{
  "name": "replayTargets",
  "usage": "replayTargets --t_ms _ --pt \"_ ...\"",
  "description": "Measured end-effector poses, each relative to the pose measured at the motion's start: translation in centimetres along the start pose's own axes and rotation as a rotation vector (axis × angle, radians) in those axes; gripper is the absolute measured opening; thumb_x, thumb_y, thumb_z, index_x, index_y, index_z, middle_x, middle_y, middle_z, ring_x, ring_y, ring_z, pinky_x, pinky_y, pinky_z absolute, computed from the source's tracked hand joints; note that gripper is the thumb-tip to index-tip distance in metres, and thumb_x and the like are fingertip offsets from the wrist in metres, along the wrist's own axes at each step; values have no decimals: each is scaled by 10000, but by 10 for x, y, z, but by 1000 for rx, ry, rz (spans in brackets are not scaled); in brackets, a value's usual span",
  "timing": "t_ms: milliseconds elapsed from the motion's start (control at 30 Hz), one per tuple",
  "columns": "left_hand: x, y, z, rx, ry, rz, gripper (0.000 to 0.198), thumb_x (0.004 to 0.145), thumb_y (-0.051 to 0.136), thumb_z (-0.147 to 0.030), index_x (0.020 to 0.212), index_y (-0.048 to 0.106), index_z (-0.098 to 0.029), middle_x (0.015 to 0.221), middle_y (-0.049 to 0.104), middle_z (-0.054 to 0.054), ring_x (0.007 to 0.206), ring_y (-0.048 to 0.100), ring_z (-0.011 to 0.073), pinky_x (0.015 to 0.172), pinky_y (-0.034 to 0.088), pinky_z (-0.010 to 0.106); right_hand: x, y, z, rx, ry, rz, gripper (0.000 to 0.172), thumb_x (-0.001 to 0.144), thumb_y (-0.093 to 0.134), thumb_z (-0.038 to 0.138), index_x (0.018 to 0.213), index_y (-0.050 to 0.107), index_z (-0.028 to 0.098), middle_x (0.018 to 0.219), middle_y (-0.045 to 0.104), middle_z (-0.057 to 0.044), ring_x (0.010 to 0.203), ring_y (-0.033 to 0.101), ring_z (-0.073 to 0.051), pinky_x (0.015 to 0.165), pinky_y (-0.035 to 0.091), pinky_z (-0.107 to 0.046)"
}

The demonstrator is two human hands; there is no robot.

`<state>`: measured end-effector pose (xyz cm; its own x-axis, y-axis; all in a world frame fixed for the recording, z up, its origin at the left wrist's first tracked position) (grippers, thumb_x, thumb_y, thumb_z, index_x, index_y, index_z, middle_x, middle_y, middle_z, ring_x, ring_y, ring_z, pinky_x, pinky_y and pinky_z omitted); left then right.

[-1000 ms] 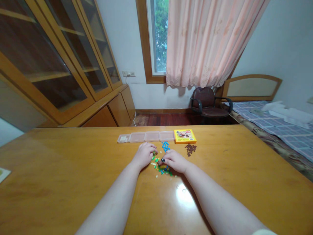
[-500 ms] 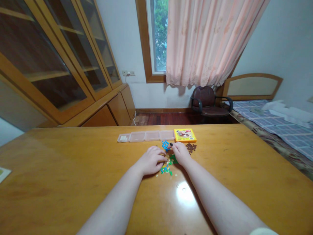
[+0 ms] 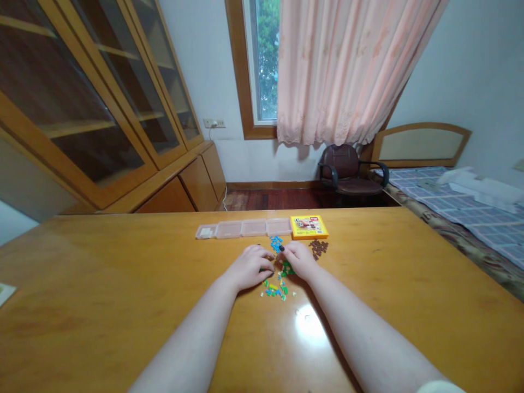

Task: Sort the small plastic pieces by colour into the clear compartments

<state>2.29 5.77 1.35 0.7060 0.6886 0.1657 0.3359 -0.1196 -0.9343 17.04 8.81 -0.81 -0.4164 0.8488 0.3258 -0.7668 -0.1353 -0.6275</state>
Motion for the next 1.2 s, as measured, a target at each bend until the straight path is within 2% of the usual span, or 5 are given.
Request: replayTargets --t_ms 300,500,767,1067,1200 --pt "0 1 -9 -40 25 77 223 726 676 -454 777 669 -237 841 660 -4 851 565 164 817 368 302 -6 13 10 309 -41 273 506 896 354 389 586 673 148 593 668 -41 588 609 -147 648 449 -247" --pt "-1 -1 -3 14 -24 75 60 766 636 -282 740 671 -241 778 648 -8 819 556 157 779 365 288 -7 12 13 264 -53 296 529 884 355 436 594 687 144 596 674 -53 585 615 -152 634 445 -243" --pt "-6 -9 14 119 -145 36 85 789 611 -286 788 662 -218 796 640 15 822 546 170 769 367 302 -8 13 12 189 -15 325 527 900 368 453 624 694 145 621 683 -53 578 600 -150 597 424 -235" --pt "-9 -3 -2 26 -91 158 269 625 752 -436 768 651 -233 785 629 -12 795 549 167 734 357 279 -3 7 6 59 10 152 418 910 383 370 757 712 162 673 674 -36 636 585 -151 611 394 -232" --pt "-5 3 1 63 -133 129 299 605 768 -459 743 637 -227 788 624 -7 830 540 183 752 348 292 -2 3 6 60 26 95 411 912 370 323 735 709 172 693 681 -35 675 595 -155 645 402 -237"
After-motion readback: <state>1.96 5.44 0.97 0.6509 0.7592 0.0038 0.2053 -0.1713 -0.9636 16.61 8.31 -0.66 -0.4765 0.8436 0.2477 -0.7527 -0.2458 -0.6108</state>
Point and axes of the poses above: each hand's wrist, its own x-axis towards the middle knuckle, its own y-axis out of the palm, z = x × y, the point moved 5 cm from there along x, towards the middle knuckle
